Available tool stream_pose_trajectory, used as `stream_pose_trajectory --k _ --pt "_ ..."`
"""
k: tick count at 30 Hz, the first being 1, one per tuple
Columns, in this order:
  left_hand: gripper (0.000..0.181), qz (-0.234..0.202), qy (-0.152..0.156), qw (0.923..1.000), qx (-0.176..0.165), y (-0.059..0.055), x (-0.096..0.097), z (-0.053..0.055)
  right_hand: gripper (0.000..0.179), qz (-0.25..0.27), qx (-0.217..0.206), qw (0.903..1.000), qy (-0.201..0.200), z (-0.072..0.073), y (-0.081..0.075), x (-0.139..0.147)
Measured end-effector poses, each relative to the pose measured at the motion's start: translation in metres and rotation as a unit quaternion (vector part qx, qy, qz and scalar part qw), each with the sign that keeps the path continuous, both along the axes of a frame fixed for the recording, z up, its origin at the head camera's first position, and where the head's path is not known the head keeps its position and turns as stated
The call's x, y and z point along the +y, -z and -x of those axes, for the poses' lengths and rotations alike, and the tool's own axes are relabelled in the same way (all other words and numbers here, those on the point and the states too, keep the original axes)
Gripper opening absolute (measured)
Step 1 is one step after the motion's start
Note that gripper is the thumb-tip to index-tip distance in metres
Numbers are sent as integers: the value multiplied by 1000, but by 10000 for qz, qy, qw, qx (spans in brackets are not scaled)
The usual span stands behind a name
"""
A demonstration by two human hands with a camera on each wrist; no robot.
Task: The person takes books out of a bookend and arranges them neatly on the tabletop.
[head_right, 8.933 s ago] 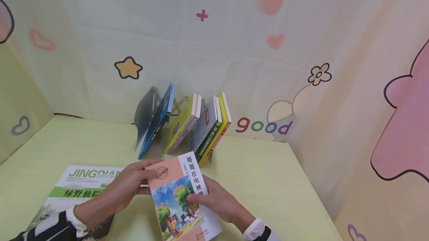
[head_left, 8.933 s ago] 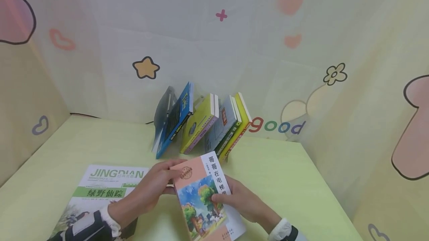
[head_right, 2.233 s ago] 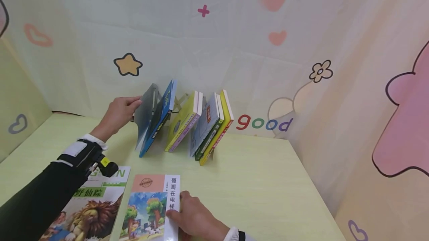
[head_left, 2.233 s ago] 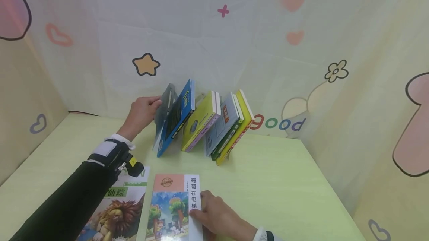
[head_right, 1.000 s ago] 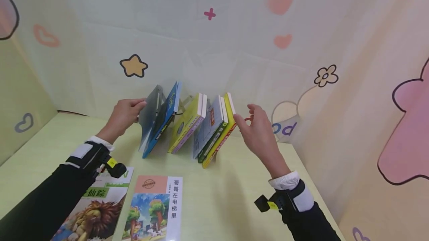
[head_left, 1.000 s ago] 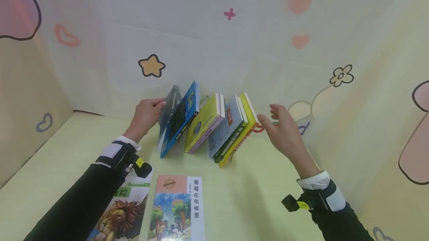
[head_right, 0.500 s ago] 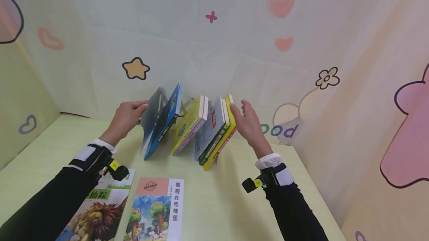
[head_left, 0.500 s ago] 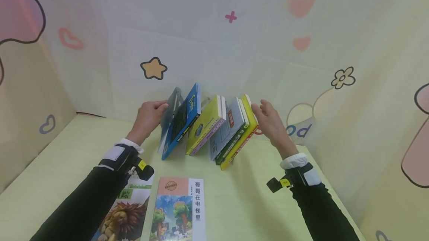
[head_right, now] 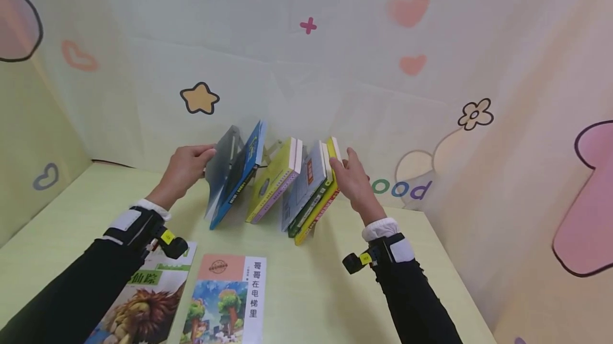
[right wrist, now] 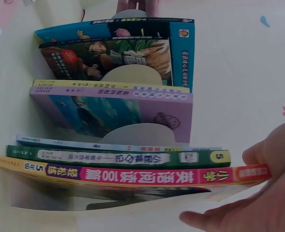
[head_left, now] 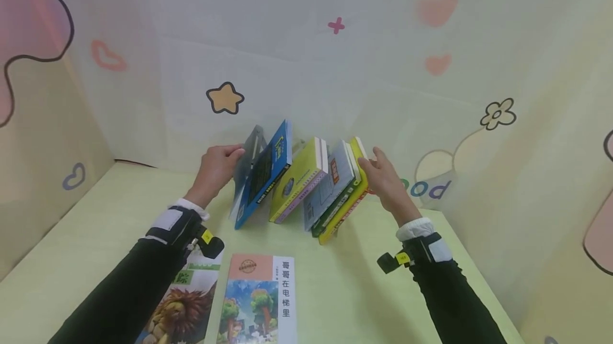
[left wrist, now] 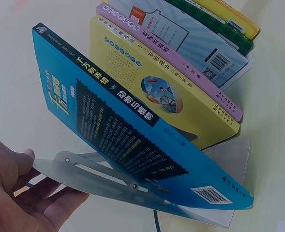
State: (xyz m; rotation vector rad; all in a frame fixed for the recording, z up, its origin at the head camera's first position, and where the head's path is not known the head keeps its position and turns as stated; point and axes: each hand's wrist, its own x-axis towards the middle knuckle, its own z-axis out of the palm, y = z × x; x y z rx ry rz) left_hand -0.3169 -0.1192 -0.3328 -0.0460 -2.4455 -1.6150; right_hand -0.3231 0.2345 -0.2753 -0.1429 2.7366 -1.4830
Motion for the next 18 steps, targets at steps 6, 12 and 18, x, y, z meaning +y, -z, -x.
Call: stream_pose_trajectory --k 6,12,18 --pt "44 27 -20 10000 38 0 2 1 52 -161 160 9995 -198 0 3 1" --pt "43 75 -43 9999 114 2 1 1 33 -533 485 9970 -270 -2 4 -1" --pt "43 99 -22 9998 150 2 0 1 41 -557 513 9963 -413 -9 7 2"
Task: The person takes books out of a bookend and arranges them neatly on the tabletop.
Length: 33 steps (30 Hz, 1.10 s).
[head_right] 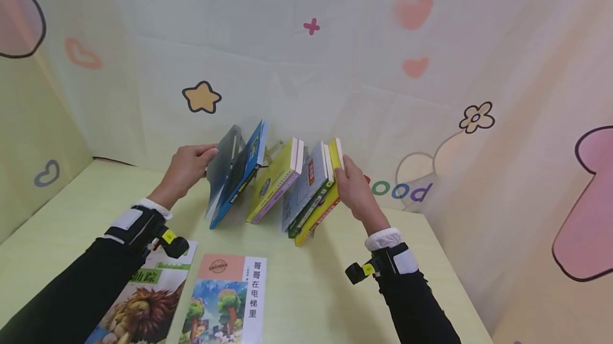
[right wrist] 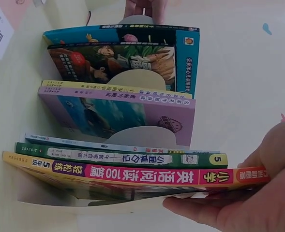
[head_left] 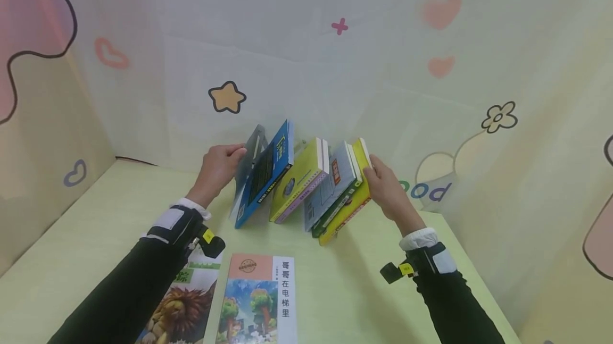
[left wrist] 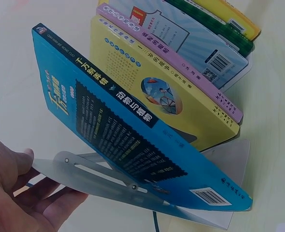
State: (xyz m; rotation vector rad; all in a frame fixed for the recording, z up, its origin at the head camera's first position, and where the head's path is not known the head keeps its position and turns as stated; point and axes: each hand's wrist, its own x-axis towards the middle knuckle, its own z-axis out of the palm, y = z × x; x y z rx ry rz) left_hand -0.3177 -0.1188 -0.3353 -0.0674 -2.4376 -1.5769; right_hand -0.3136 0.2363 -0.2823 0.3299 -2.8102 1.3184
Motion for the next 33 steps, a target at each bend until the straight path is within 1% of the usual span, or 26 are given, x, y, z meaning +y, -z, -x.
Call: stream_pose_trajectory --k 5,12,17,22,28,33 --pt "42 5 -11 10000 5 1 0 0 50 109 113 9998 -106 -10 4 3" --pt "42 -3 -40 10000 3 0 2 -2 54 168 313 9993 -115 -29 10 7" --pt "42 -9 -45 10000 17 1 5 0 55 367 404 9985 -103 -47 15 10" --pt "42 16 -39 10000 29 1 6 0 54 393 459 9982 -23 -68 19 10" --pt "42 38 -95 9999 26 -1 5 0 52 333 607 9976 34 -83 23 9" --pt "42 14 -97 9999 28 0 2 0 53 -88 801 9964 264 -92 30 9"
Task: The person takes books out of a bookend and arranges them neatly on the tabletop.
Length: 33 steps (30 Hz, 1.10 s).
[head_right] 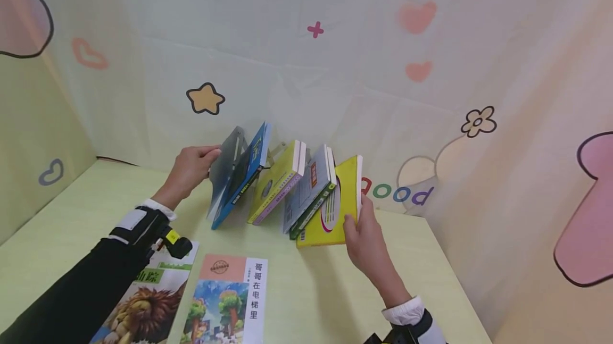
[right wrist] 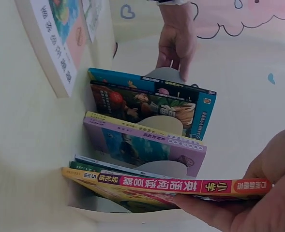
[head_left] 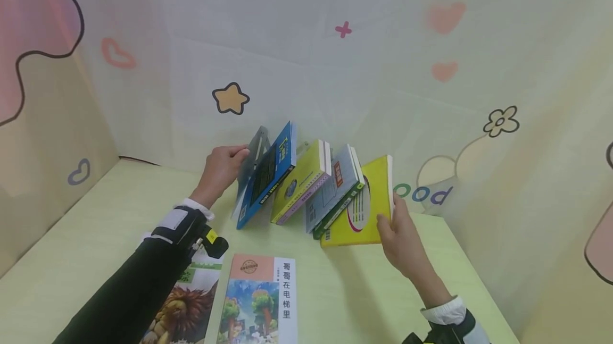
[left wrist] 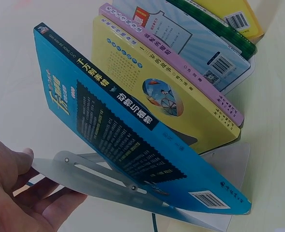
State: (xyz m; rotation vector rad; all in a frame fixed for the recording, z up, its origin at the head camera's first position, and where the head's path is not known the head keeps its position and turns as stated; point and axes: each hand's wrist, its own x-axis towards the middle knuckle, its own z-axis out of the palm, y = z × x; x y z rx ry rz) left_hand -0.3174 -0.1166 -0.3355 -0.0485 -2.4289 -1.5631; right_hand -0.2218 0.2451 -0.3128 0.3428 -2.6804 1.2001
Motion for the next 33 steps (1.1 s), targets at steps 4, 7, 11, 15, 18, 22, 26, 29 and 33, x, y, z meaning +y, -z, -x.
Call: stream_pose_trajectory --k 4,7,11,15,18,22,26,29,33 --pt "42 -25 4 10000 7 0 -1 -1 57 -238 30 9993 274 -10 6 -2" --pt "42 -48 5 10000 -15 -1 -2 -2 57 -170 63 9994 311 -17 12 -3" --pt "42 -21 0 10000 -43 -2 -3 -3 55 -202 387 9986 306 -26 21 -4" --pt "42 -23 -26 10000 -38 -2 -3 -2 53 -249 656 9970 322 -31 26 -4" --pt "42 -39 -29 10000 -41 -1 -3 -1 52 -244 725 9962 408 -35 27 -3" --pt "42 -46 -33 10000 -1 1 0 1 49 -261 642 9958 593 -44 22 -3" --pt "41 -55 -72 9999 77 3 2 2 49 -353 305 9960 763 -54 11 -4" --pt "41 -49 -89 9999 118 4 2 2 50 -368 -20 9954 889 -62 1 -6" --pt "40 -89 -117 9998 123 4 1 3 51 -371 -350 9935 1019 -73 -8 -7"
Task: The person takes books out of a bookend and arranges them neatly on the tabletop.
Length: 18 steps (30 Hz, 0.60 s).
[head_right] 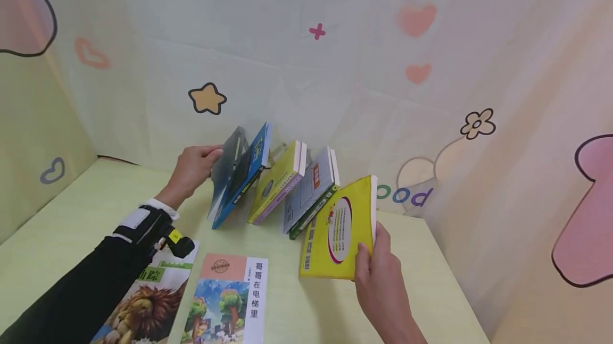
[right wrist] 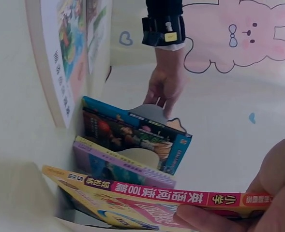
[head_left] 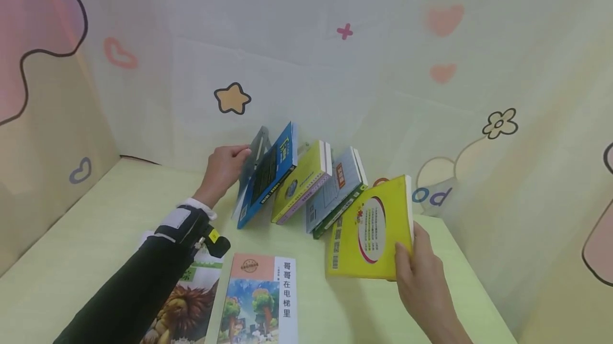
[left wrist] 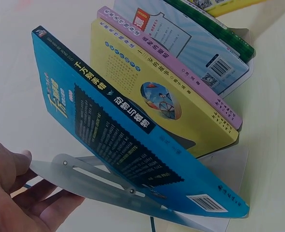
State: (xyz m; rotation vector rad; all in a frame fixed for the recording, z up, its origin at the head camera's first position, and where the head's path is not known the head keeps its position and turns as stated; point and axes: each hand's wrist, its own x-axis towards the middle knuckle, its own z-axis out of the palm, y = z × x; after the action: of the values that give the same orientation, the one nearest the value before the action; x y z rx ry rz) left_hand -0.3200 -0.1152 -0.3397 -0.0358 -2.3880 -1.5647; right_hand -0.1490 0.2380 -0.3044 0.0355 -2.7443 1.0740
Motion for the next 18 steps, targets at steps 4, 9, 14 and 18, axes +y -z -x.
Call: stream_pose_trajectory --k 4,9,14,18 --pt "40 -9 0 10000 -57 0 -1 1 52 -144 -126 9997 123 -10 -5 2" --pt "41 27 22 9999 -101 -2 -2 -1 53 -326 -205 9989 267 -21 -9 2" --pt "41 77 34 9999 -112 -5 -2 -2 54 -393 -244 9981 408 -30 -13 3" --pt "41 60 58 9999 -141 -5 0 -2 53 -422 -63 9979 496 -37 -14 4"
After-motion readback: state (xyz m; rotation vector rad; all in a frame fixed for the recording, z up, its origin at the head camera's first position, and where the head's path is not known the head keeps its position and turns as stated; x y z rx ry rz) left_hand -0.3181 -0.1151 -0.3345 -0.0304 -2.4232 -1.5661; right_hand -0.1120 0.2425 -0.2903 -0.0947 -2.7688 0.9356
